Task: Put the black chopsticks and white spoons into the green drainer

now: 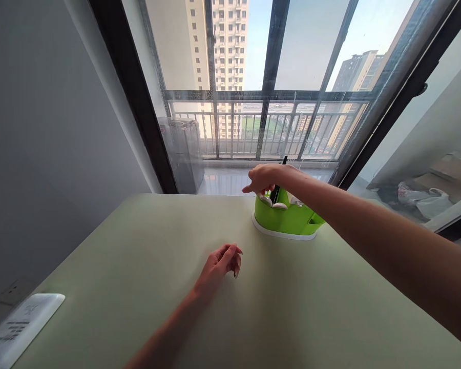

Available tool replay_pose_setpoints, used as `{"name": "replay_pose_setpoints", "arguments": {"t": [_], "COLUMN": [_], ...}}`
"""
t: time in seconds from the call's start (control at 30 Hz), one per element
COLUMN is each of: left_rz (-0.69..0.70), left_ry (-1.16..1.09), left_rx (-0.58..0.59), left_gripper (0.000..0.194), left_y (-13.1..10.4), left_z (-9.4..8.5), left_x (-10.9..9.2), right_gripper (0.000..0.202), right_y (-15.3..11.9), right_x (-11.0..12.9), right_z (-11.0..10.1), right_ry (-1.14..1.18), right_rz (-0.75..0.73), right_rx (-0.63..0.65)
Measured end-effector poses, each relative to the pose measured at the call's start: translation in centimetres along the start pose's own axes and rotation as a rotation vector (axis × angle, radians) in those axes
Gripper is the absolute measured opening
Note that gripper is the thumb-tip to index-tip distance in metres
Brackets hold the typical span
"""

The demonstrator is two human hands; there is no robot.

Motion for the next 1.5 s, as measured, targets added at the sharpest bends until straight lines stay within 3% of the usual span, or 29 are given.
{"name": "replay_pose_setpoints", "arguments": {"t": [0.07, 0.2, 0.33, 0.53, 0.73, 1.27, 1.5], "left_rz": [0.002, 0.006, -0.006, -0.007, -0.009, -0.026, -0.023], "left_ry": [-0.004, -0.014, -0.011, 0.028, 0.034, 0.083, 0.085], "left_rx": [0.001, 0.0, -0.011, -0.007, 0.002, 0.006, 0.006], "left_gripper": [0.05, 0.048, 0.049, 0.049, 0.045, 0.044, 0.044], "left_y": [0.0, -0.1, -0.1, 0.2, 0.1, 0.1, 0.0], "left_z": [0.0, 0.1, 0.1, 0.1, 0.1, 0.1, 0.2], "left_x": [0.0, -0.2, -0.3, -0.2, -0.3, -0.6, -0.7], "right_gripper": [0.053, 0.043, 0.034, 0.033, 0.029, 0.022, 0.021], "right_y": [-0.3, -2.2, -5.1, -6.9, -6.9, -9.5, -10.6], "right_x": [-0.9, -2.7, -4.8, -7.8, -11.3, -26.0, -27.5], "right_z": [-0.2, -0.1, 1.5, 4.3, 4.9, 6.1, 6.3], "right_ry": [0.047, 0.029, 0.081, 0.145, 0.2, 0.327, 0.407], "right_rz": [-0.015, -0.055, 0.076, 0.206, 0.269, 0.452, 0.479], "right_rx": [-0.08, -0.409, -0.61, -0.589, -0.616, -0.69, -0.727]}}
Point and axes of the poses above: each hand's wrist, its own y-axis towards the middle knuckle, its own z-axis out of the palm, x = y × z, the point moved 2 cm from there along y, towards the middle knuckle, and after that the axes turned 10 degrees about y, right-handed, at the moved point
